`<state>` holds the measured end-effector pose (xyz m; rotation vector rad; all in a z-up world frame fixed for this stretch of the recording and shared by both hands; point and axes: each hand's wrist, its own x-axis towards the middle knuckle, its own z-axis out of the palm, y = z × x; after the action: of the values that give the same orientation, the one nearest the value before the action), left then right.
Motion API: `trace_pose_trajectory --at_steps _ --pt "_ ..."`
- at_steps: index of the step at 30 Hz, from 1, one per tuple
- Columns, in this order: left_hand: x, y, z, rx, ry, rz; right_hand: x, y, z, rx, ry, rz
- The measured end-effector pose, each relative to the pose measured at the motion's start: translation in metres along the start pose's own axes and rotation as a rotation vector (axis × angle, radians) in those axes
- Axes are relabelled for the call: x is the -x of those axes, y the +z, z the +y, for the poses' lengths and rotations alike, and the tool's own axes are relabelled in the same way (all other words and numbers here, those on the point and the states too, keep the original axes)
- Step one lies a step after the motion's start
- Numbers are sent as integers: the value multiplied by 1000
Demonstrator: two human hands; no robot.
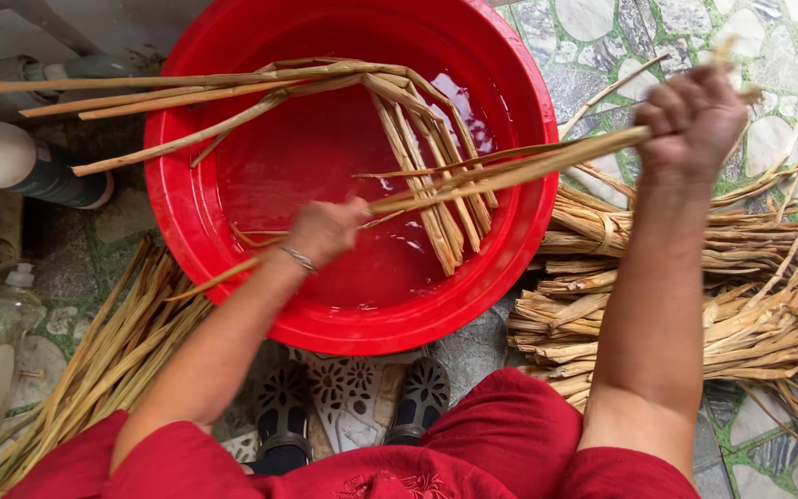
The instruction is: The person sits by a red basin filled with water and processes long, dried plant stems. They submerge the stems, peel off outer layers by hand, and rinse them under running water, repeating the process for multiple stems.
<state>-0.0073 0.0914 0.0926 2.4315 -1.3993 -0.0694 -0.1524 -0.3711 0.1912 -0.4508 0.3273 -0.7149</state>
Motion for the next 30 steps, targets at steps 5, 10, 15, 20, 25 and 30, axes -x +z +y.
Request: trace_pose_trajectory --at_steps 5,10,15,20,25,30 --pt "-5 -59 -70 -183 -397 -506 91 96 115 236 273 -233" --pt "-31 -62 -85 196 -219 -195 166 163 108 59 571 -460" --pt "-86 23 -25 304 -11 -294 189 175 80 134 536 -482" --pt "-117 63 13 176 -25 -282 155 128 125 206 576 -243" --pt "-91 103 12 -339 285 -235 125 62 188 536 508 18" --pt "-72 143 -3 -398 194 -814 127 26 212 966 726 -92"
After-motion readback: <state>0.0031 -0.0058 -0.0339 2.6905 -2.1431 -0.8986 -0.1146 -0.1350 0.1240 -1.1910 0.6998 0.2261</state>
